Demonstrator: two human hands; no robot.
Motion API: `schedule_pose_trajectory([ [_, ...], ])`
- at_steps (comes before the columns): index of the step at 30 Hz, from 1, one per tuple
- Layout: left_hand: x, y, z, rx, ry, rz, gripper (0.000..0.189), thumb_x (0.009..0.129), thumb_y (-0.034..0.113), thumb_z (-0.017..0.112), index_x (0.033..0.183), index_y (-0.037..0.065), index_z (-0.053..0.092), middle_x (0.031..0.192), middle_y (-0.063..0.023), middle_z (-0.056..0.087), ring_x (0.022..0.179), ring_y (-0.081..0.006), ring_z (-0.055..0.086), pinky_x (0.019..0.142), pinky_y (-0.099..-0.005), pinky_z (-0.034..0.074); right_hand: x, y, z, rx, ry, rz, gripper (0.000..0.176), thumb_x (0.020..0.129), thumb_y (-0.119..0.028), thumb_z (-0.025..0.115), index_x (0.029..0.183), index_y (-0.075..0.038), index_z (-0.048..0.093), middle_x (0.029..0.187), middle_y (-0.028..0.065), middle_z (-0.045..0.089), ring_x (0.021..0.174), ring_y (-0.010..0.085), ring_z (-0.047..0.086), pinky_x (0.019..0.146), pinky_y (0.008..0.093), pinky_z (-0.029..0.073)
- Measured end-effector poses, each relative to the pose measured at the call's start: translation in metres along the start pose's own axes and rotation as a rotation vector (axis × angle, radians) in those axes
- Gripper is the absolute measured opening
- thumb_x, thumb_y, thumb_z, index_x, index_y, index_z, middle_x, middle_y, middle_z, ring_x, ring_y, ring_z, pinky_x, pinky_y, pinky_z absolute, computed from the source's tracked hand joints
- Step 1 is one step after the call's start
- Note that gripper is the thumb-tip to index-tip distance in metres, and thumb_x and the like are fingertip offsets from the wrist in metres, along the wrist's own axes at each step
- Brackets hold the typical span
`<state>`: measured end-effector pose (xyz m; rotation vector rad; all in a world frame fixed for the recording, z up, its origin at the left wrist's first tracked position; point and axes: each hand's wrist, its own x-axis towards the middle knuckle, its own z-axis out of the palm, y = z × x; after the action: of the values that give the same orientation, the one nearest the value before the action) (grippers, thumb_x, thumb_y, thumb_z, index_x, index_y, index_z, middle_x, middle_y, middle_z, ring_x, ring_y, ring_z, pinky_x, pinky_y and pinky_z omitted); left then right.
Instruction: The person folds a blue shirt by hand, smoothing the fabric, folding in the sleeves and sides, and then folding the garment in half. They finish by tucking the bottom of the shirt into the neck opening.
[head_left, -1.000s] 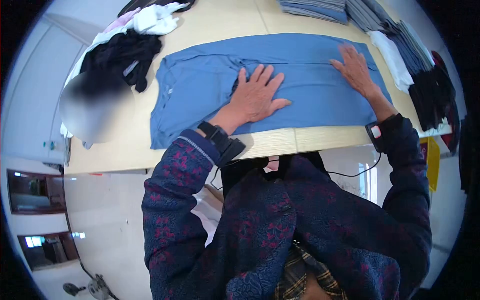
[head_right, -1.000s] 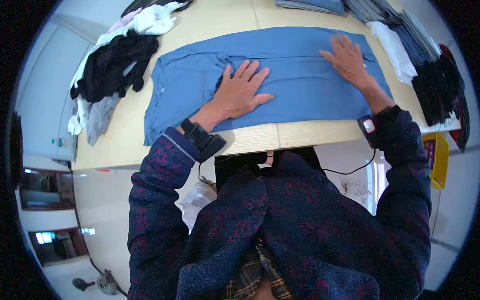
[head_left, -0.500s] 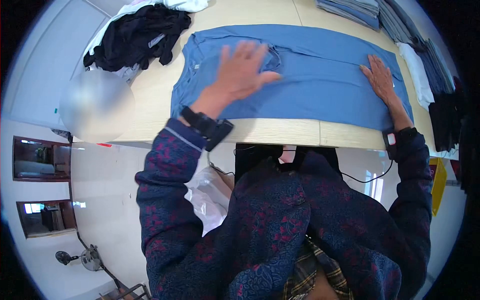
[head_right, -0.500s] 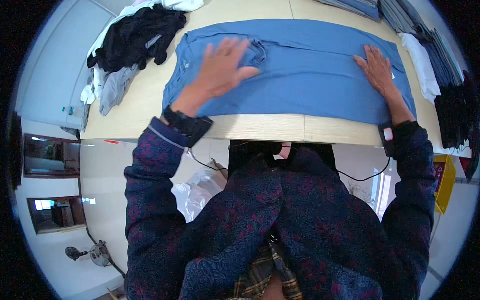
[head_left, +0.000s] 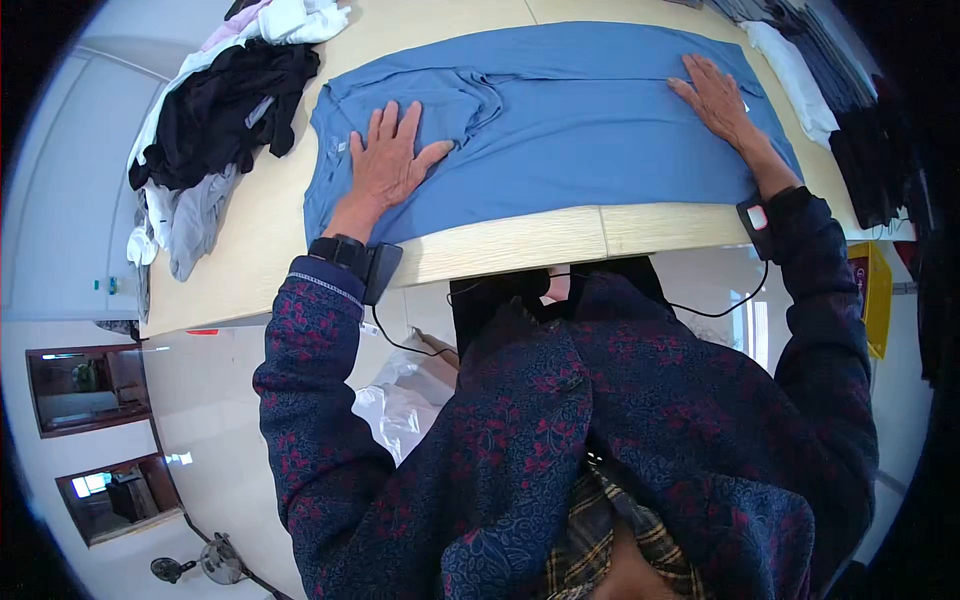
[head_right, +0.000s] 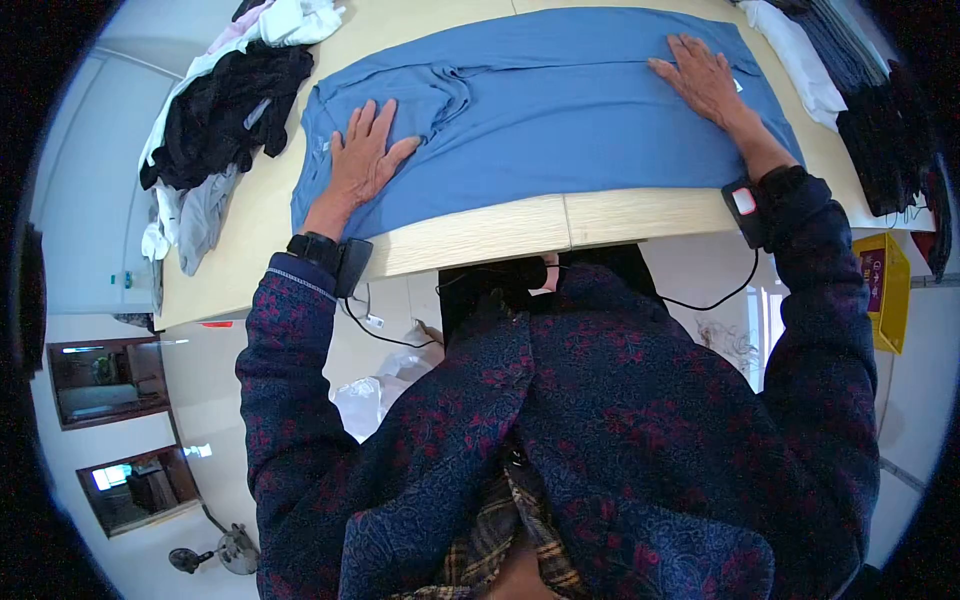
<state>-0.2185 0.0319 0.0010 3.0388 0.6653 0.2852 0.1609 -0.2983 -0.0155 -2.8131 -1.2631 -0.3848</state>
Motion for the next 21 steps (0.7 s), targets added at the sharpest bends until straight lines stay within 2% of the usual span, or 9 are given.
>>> schedule_pose_trajectory([
  [5, -0.005, 0.004, -0.015, -0.081, -0.025, -0.010, 0.083, 0.088, 0.066, 0.049, 0.148, 0.010, 0.034, 0.154, -0.0215, 0.028, 0.144, -0.0389, 0.023, 0.113, -0.0611, 0.014, -0.001, 0.000, 0.000, -0.020, 0.010, -0.011, 0.073, 0.095, -0.061, 0.040, 0.146, -0.008, 0.036, 0.151, 0.0162, 0.035, 0.142, 0.0320, 0.030, 0.113, 0.0577, 0.023],
  [11, -0.015, 0.028, 0.002, -0.048, 0.072, 0.212, 0.082, 0.088, 0.065, 0.049, 0.147, 0.010, 0.036, 0.150, -0.0212, 0.033, 0.140, -0.0393, 0.028, 0.111, -0.0614, 0.018, 0.005, 0.006, 0.010, -0.046, 0.003, 0.005, 0.073, 0.095, -0.061, 0.040, 0.146, -0.008, 0.038, 0.152, 0.0160, 0.036, 0.142, 0.0298, 0.030, 0.112, 0.0566, 0.023],
  [17, -0.016, 0.038, -0.002, 0.012, 0.029, 0.169, 0.077, 0.091, 0.060, 0.049, 0.149, 0.012, 0.033, 0.152, -0.0200, 0.031, 0.142, -0.0391, 0.026, 0.112, -0.0604, 0.016, 0.008, 0.009, 0.007, -0.034, -0.027, -0.019, 0.073, 0.096, -0.061, 0.039, 0.147, -0.009, 0.036, 0.152, 0.0149, 0.035, 0.143, 0.0288, 0.028, 0.112, 0.0556, 0.024],
  [21, -0.026, 0.034, -0.017, 0.007, 0.027, 0.155, 0.074, 0.092, 0.056, 0.051, 0.149, 0.011, 0.033, 0.152, -0.0199, 0.033, 0.142, -0.0376, 0.027, 0.112, -0.0599, 0.017, 0.004, 0.008, 0.006, -0.095, 0.039, -0.046, 0.063, 0.097, -0.051, 0.043, 0.142, -0.007, 0.042, 0.148, 0.0155, 0.040, 0.139, 0.0301, 0.034, 0.108, 0.0558, 0.030],
])
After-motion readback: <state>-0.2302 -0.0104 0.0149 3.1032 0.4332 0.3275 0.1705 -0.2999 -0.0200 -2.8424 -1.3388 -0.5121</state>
